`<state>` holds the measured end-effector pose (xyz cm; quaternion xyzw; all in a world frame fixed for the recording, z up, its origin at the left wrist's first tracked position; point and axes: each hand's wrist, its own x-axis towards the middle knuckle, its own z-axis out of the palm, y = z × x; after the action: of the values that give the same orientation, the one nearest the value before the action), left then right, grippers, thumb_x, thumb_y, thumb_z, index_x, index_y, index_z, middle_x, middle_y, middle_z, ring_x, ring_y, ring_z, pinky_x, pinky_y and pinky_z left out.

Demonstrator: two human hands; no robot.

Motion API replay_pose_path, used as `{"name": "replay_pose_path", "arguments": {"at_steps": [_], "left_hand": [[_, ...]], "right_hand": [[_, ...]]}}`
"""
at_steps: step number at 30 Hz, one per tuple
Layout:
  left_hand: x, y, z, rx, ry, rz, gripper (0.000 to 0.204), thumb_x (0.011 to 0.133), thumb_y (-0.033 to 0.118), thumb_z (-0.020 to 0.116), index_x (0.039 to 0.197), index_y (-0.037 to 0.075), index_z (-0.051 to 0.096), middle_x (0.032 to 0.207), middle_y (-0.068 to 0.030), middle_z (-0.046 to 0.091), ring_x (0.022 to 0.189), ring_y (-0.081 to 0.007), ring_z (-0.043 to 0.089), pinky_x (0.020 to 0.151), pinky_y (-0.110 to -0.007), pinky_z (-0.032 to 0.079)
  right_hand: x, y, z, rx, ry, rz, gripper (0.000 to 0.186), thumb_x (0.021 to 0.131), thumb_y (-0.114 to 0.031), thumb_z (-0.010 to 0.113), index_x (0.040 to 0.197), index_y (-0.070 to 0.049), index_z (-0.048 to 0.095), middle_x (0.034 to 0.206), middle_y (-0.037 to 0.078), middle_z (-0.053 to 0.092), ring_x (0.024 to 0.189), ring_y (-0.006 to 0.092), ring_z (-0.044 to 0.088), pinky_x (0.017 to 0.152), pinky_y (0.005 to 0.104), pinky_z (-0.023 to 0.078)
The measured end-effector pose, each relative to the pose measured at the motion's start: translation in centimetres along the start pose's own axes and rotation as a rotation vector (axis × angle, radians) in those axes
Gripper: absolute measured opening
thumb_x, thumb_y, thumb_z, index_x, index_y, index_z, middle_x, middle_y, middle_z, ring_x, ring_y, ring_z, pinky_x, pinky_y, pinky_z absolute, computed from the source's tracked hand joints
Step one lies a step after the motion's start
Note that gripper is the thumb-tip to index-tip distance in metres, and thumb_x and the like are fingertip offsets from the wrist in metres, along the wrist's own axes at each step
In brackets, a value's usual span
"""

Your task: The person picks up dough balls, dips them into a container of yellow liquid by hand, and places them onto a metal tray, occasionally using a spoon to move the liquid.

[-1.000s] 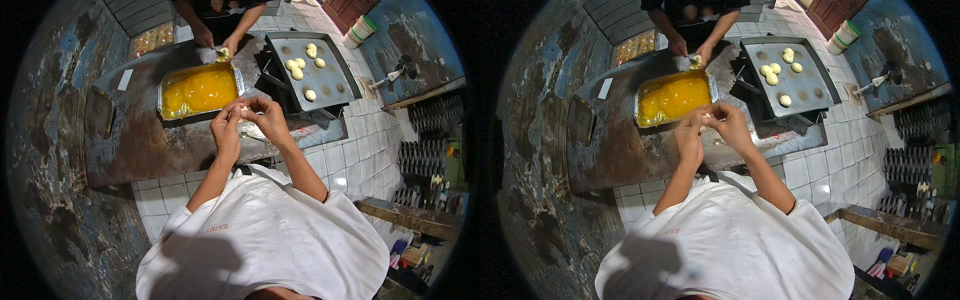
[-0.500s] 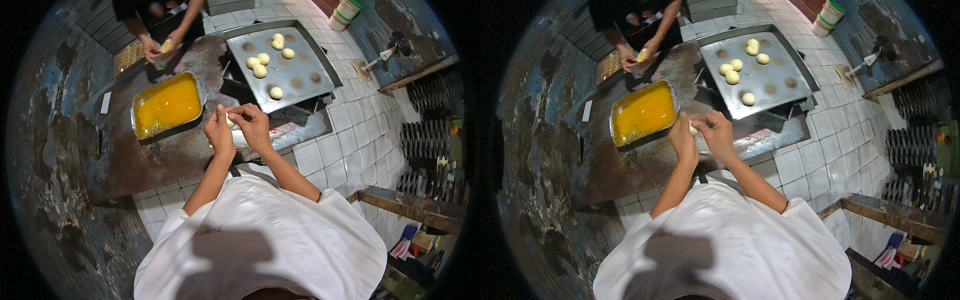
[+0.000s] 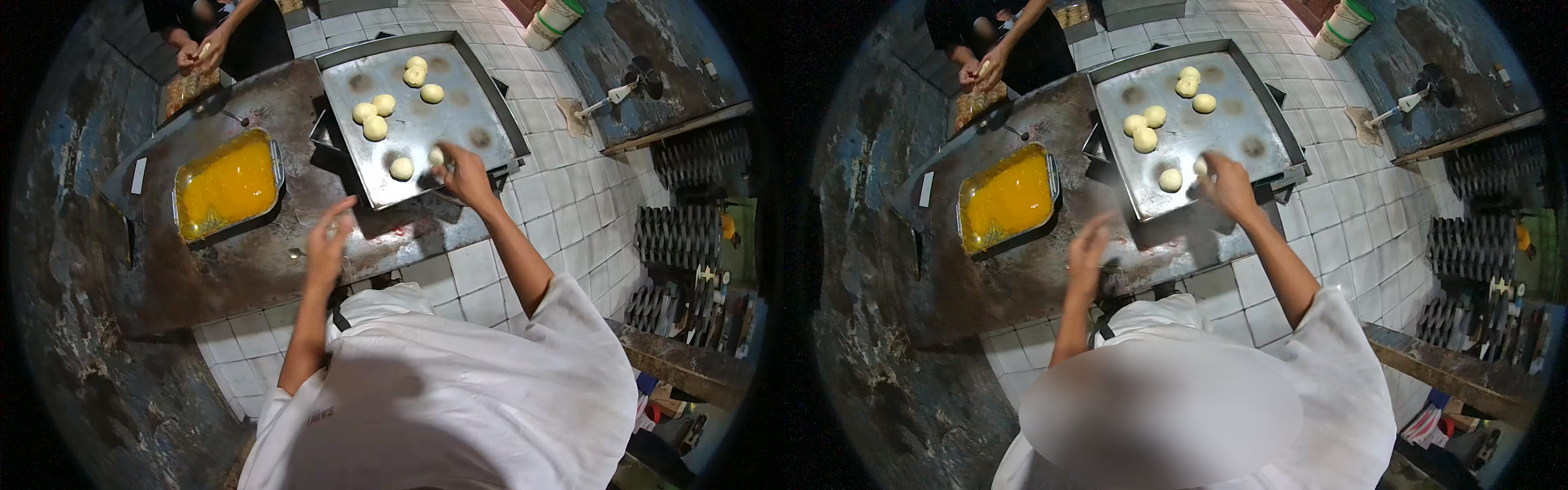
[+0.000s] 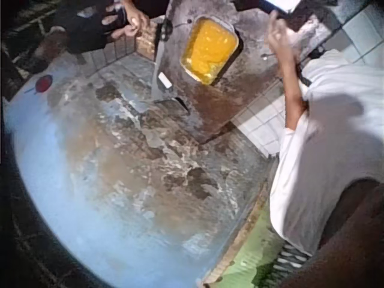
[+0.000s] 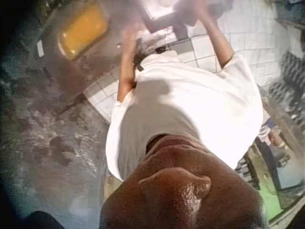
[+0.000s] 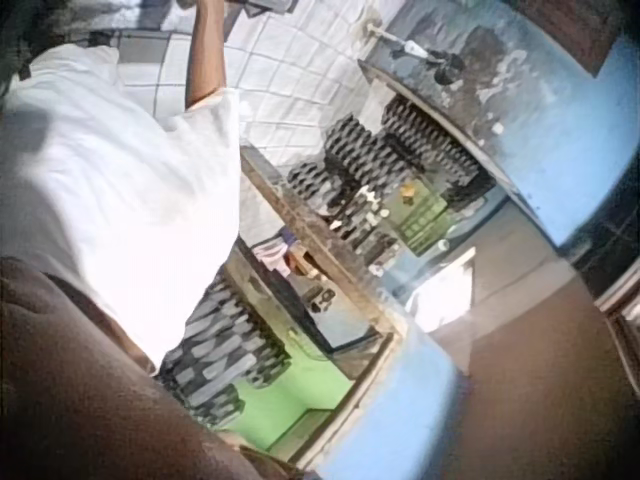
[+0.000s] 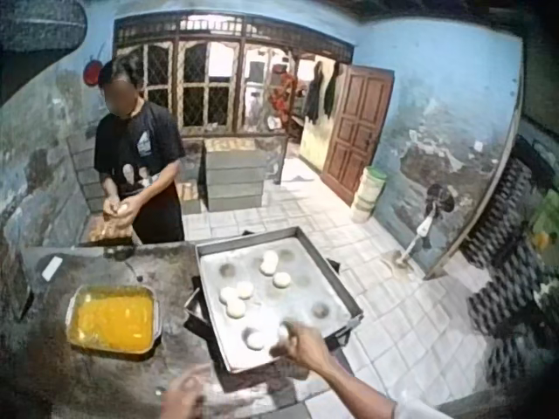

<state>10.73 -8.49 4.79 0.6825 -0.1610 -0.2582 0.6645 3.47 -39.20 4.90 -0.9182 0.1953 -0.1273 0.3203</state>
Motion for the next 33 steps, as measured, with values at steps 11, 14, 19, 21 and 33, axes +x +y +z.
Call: {"name": "replay_pose_path", "arguments": {"at_steps": [11,14,19,21,33], "left_hand": [[-11.6,-8.0,-14.3,-0.127,0.792,-0.171,0.027,0.101,0.023,0.064,0.119,0.004,0.070,0.120,-0.0073,0.070,0.118,-0.0180,0.061,0.102,-0.032,0.044],[-13.5,-7.8,-14.1,-0.207,0.925,-0.208,0.027,0.101,0.024,0.064,0.120,0.006,0.069,0.120,-0.0061,0.070,0.115,-0.0164,0.062,0.097,-0.030,0.045],[-16.6,-8.1,-14.6,-0.206,1.025,-0.138,0.028,0.102,0.022,0.062,0.123,0.005,0.068,0.121,-0.0061,0.070,0.115,-0.0162,0.062,0.097,-0.031,0.045],[-15.9,-8.3,-14.6,-0.238,1.068,-0.127,0.028,0.102,0.021,0.061,0.124,0.005,0.067,0.121,-0.0066,0.070,0.115,-0.0169,0.062,0.098,-0.032,0.045],[2.8,2.6,-2.3,-0.088,0.337,0.099,0.028,0.098,0.014,0.066,0.122,-0.001,0.067,0.117,-0.0081,0.068,0.110,-0.0161,0.062,0.099,-0.030,0.047]], "right_hand": [[12.5,9.2,5.5,-0.208,0.105,-0.073,0.052,0.100,-0.046,0.054,0.135,-0.009,0.060,0.134,0.026,0.058,0.125,0.0405,0.056,0.106,0.0523,0.041],[11.9,11.6,9.3,-0.393,-0.073,-0.340,0.070,0.103,-0.050,0.046,0.161,-0.018,0.023,0.166,0.013,0.025,0.153,0.0349,0.020,0.123,0.0577,0.013],[11.9,11.2,8.4,-0.346,-0.113,-0.253,0.068,0.102,-0.052,0.045,0.159,-0.018,0.030,0.165,0.010,0.029,0.155,0.0276,0.020,0.123,0.0583,0.010],[13.8,11.9,7.0,-0.226,0.137,-0.271,0.049,0.094,-0.036,0.065,0.137,-0.014,0.057,0.139,0.009,0.061,0.135,0.0276,0.050,0.112,0.0579,0.028],[12.1,0.6,2.5,0.701,-0.313,0.048,0.030,0.099,-0.028,0.061,0.112,-0.004,0.073,0.102,0.006,0.074,0.097,0.0167,0.067,0.094,0.0314,0.044]]}}
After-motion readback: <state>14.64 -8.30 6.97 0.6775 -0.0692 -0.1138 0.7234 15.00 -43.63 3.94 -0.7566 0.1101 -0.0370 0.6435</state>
